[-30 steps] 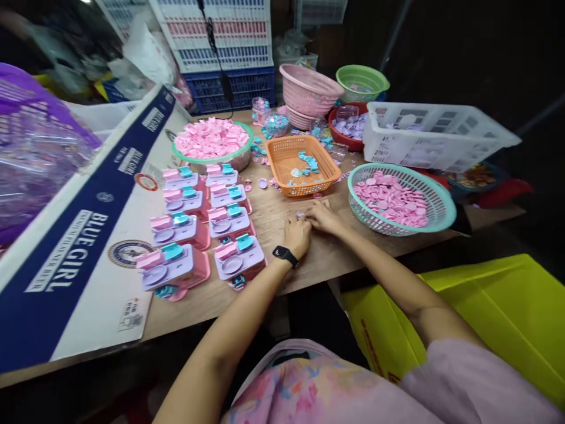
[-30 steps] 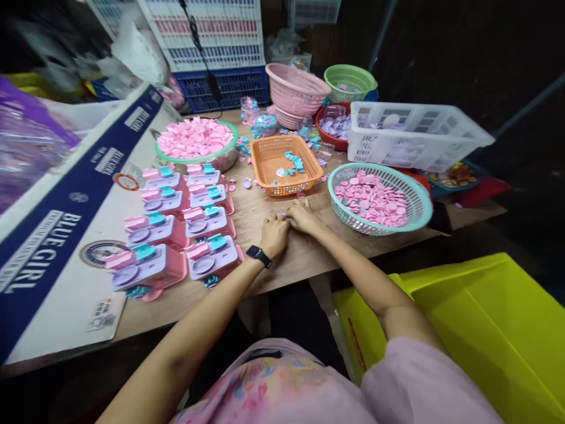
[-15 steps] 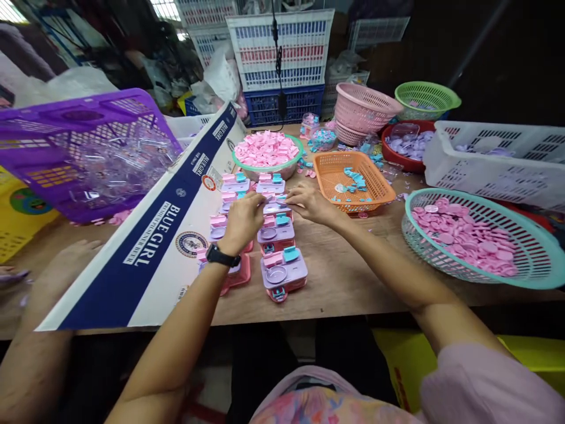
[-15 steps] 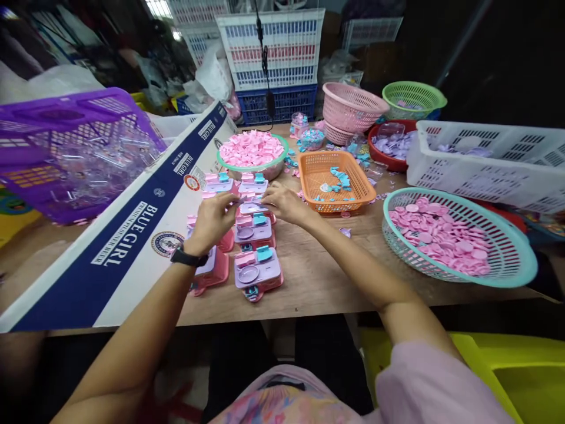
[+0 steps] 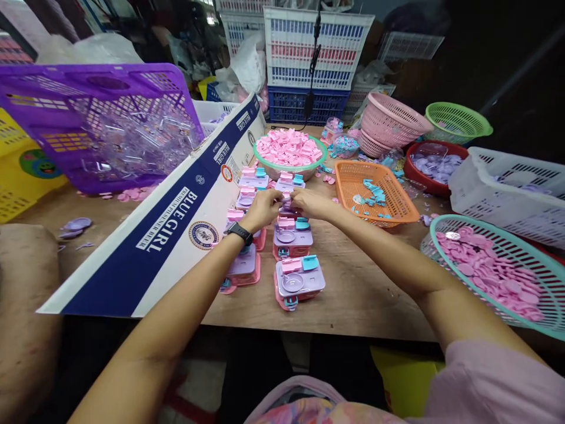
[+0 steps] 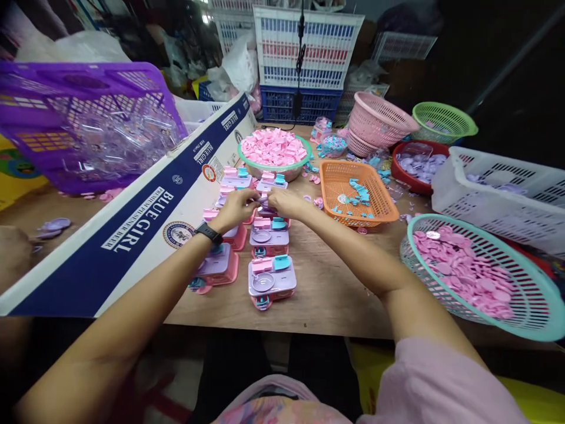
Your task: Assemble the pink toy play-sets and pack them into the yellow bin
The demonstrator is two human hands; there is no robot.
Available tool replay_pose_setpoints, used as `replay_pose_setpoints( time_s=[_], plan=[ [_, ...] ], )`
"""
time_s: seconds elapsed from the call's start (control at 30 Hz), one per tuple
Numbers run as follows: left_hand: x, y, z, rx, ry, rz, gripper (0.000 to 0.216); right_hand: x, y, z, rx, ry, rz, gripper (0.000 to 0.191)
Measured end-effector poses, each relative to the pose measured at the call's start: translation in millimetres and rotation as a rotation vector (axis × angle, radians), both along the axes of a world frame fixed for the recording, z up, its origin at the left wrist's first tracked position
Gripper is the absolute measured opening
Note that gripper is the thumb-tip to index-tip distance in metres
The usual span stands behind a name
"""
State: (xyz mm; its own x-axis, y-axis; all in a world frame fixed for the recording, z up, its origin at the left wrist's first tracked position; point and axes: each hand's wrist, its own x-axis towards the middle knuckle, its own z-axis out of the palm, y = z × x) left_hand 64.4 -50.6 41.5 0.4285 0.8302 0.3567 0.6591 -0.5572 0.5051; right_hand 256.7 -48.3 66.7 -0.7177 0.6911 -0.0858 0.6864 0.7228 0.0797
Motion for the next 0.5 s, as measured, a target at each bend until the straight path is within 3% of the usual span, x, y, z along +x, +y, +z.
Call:
replay_pose_setpoints(
  time_s=[0.27,0.5],
  plan=[
    [0.8,0.0,1.9,-0.008,-0.006,-0.010,0.018,2.2,-0.7,-0.3,0.044,-0.076,0.024,0.020],
    [-4.4,4.5,-0.9,-0.117,-0.230,0.075,0.011,-10.4,1.8,0.4,0.037,-0.139,0.039,0.025]
  ],
)
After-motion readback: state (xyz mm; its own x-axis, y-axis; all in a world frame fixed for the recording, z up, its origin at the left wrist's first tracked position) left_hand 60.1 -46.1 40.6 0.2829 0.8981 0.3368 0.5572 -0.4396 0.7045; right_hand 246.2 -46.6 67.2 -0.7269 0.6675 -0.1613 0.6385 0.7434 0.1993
